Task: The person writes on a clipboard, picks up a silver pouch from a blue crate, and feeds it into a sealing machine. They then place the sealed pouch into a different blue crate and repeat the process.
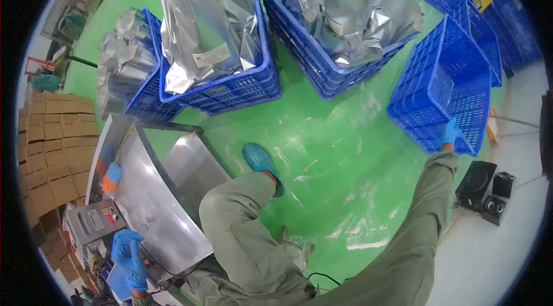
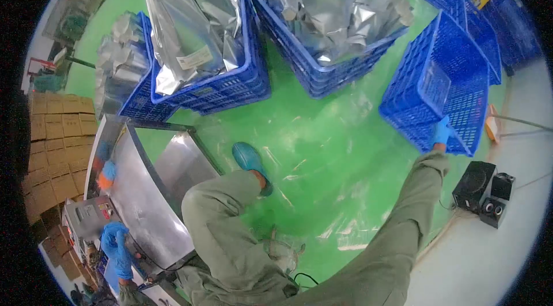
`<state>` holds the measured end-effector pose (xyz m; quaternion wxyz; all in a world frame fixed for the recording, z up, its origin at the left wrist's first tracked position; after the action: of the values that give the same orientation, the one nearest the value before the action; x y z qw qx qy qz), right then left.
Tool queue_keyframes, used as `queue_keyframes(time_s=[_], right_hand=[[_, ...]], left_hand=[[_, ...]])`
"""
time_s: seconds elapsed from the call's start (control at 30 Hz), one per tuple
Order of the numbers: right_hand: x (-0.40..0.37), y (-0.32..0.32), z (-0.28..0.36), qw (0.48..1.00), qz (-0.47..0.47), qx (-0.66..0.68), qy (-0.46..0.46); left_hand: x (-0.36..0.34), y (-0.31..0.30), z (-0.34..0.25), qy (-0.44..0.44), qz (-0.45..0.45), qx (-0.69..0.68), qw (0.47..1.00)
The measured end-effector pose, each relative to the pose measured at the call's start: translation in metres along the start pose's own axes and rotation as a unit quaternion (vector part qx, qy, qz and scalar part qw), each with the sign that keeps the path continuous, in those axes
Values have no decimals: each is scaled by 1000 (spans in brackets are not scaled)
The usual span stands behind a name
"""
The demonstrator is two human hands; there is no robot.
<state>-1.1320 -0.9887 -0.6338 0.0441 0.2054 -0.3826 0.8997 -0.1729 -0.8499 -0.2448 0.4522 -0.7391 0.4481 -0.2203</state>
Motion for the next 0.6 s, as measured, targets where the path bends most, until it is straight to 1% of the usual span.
queue_keyframes(time_s=[0.07, 0.1, 0.13, 0.17, 0.2, 0.23, 0.27, 0.3, 0.33, 0.37, 0.4, 0.43, 0.47, 0.5, 0.53, 0.57, 0.6], right_hand=[[-15, -4, 55, 992, 60, -84, -77], [-91, -26, 158, 883, 179, -261, -347], [-156, -67, 217, 921, 145, 212, -294], [-223, -73, 270, 832, 134, 198, -500], [-290, -105, 325, 757, 183, 234, -582], [-336, -126, 365, 698, 209, 270, -629], [-357, -109, 379, 706, 201, 245, -634], [-374, -90, 394, 713, 189, 220, -639], [-379, -76, 405, 715, 197, 230, -630], [-382, -38, 410, 712, 314, 106, -619], [-390, -11, 406, 684, 420, -21, -596], [-398, -17, 412, 680, 420, -9, -601], [-394, -48, 425, 726, 265, 60, -631], [-396, -85, 430, 751, 102, 129, -639], [-423, -101, 442, 694, 168, 207, -669], [-458, -122, 455, 626, 232, 279, -690], [-513, -130, 459, 553, 307, 271, -726]], left_hand=[[11, 4, 5, -5, 13, 36, 999], [13, 4, 12, -27, -3, 18, 999], [15, 1, 18, -48, -19, 2, 999], [17, 0, 15, -22, -7, 18, 1000], [19, 0, 11, -24, -9, 29, 999], [15, -1, 2, -9, -12, 52, 999], [10, -5, -6, 5, -15, 78, 997], [7, -10, -3, -15, -41, 50, 998], [4, -20, 7, -20, -57, 57, 997], [0, -27, 11, -11, -68, 54, 996], [-5, -35, 13, -3, -81, 46, 996], [-9, -41, 17, -16, -97, 50, 994], [-14, -49, 22, -23, -111, 50, 992], [-20, -54, 32, -40, -112, 36, 992], [-24, -56, 41, -55, -112, 20, 992], [-29, -56, 49, -44, -122, 2, 992], [-35, -57, 53, -50, -130, 4, 990]])
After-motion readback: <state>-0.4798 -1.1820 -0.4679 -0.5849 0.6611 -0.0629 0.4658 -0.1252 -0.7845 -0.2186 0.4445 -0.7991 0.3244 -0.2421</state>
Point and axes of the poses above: each hand's wrist, its own x-axis towards the middle knuckle, its own y-axis out of the palm, z = x × y, the point moved 8 cm from there along x, towards the middle knuckle, and after that the axes turned 14 degrees about -y, right-handed, at the moved point
